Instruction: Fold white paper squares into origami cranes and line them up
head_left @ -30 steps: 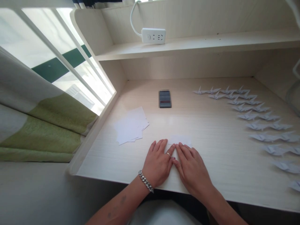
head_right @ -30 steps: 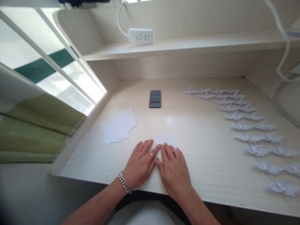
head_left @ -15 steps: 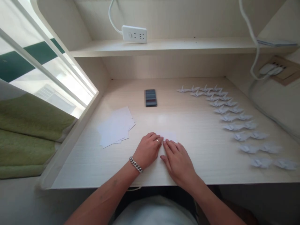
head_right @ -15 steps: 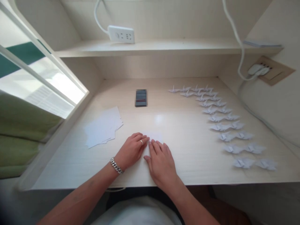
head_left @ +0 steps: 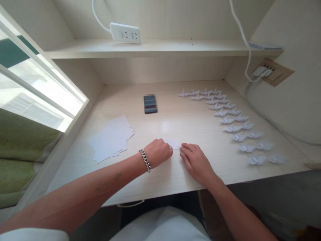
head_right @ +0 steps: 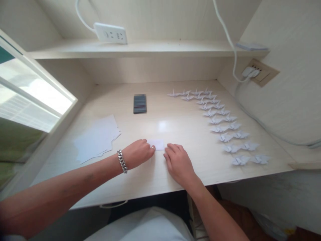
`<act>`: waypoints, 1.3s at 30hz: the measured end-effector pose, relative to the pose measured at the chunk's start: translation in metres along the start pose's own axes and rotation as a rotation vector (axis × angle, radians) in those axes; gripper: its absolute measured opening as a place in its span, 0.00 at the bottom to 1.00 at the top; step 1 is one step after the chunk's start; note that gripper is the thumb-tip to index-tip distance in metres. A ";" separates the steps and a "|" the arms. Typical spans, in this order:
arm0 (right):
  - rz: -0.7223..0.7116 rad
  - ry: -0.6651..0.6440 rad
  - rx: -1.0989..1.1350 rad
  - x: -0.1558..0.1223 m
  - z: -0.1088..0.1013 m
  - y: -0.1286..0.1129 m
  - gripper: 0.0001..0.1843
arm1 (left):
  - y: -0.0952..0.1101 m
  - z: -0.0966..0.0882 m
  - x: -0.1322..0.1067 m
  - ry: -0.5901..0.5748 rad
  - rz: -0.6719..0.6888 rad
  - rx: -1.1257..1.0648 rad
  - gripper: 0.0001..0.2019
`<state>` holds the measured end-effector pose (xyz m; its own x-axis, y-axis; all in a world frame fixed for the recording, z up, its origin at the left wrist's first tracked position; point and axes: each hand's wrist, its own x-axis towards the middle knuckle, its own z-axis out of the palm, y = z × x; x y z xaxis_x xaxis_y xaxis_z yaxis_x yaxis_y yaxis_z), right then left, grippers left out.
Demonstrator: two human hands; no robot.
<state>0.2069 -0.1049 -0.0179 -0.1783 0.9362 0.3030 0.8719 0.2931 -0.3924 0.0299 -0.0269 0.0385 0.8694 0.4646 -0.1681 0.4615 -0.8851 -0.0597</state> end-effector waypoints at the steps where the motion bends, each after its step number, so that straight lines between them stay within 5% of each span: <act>1: 0.002 0.001 0.005 0.003 0.000 0.001 0.16 | 0.002 0.000 0.001 -0.002 0.008 0.016 0.09; 17: -0.117 -0.070 -0.012 0.035 0.006 0.001 0.11 | 0.001 0.001 0.001 -0.004 0.026 0.014 0.10; 22: -0.137 -0.065 -0.033 0.037 0.010 0.001 0.10 | -0.002 0.008 0.000 0.097 -0.014 0.002 0.11; 27: 0.060 -0.122 0.183 0.056 -0.002 0.002 0.11 | -0.031 0.001 -0.011 0.274 -0.292 -0.472 0.13; 31: 0.126 -0.299 0.477 0.079 -0.016 0.004 0.11 | -0.049 0.000 -0.019 0.273 -0.481 -0.861 0.16; 39: 0.131 -0.437 0.600 0.110 -0.004 -0.005 0.09 | -0.050 0.017 -0.020 0.361 -0.557 -1.033 0.14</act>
<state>0.1849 -0.0046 0.0207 -0.3634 0.9260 -0.1019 0.5226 0.1122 -0.8452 -0.0135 0.0073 0.0276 0.4316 0.8988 -0.0769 0.5659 -0.2034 0.7990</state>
